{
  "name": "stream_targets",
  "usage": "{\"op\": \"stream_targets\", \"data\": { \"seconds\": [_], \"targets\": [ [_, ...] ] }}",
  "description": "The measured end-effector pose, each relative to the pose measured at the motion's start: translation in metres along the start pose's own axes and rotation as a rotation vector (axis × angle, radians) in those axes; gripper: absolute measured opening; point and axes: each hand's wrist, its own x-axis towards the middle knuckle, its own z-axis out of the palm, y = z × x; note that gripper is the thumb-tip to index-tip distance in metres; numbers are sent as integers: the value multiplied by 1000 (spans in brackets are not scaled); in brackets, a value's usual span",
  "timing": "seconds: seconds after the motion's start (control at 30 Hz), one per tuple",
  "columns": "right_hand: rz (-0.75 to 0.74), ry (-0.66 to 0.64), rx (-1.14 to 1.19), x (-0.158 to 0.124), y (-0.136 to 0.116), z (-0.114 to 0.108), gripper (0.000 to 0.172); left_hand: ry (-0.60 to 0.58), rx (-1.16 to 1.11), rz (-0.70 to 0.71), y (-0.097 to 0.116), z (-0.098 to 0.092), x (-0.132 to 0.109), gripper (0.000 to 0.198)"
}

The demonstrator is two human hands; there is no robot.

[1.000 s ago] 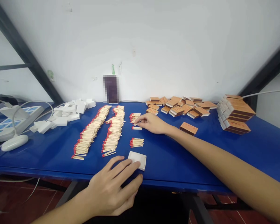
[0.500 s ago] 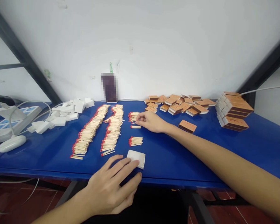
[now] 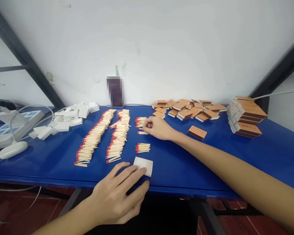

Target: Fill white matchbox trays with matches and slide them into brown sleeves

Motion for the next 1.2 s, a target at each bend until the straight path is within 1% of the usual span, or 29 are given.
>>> {"op": "stream_targets", "data": {
  "seconds": [0.33, 0.6, 0.67, 0.83, 1.07, 1.2],
  "targets": [
    [9, -27, -23, 1, -1, -1, 21, 3, -7, 1, 0, 0, 0, 25],
    [6, -102, 76, -1, 2, -3, 26, 13, -9, 0, 0, 1, 1, 24],
    [14, -78, 94, -1, 3, -3, 26, 11, -9, -5, 0, 0, 1, 24],
    [28, 10, 11, -1, 4, -1, 25, 1, -11, -1, 0, -1, 0, 25],
    [-20, 22, -40, 3, 7, 2, 19, 10, -19, 4, 0, 0, 0, 25],
    [-56, -15, -103, 5, 6, 0, 15, 12, -13, -1, 0, 0, 1, 24]
  ]
}}
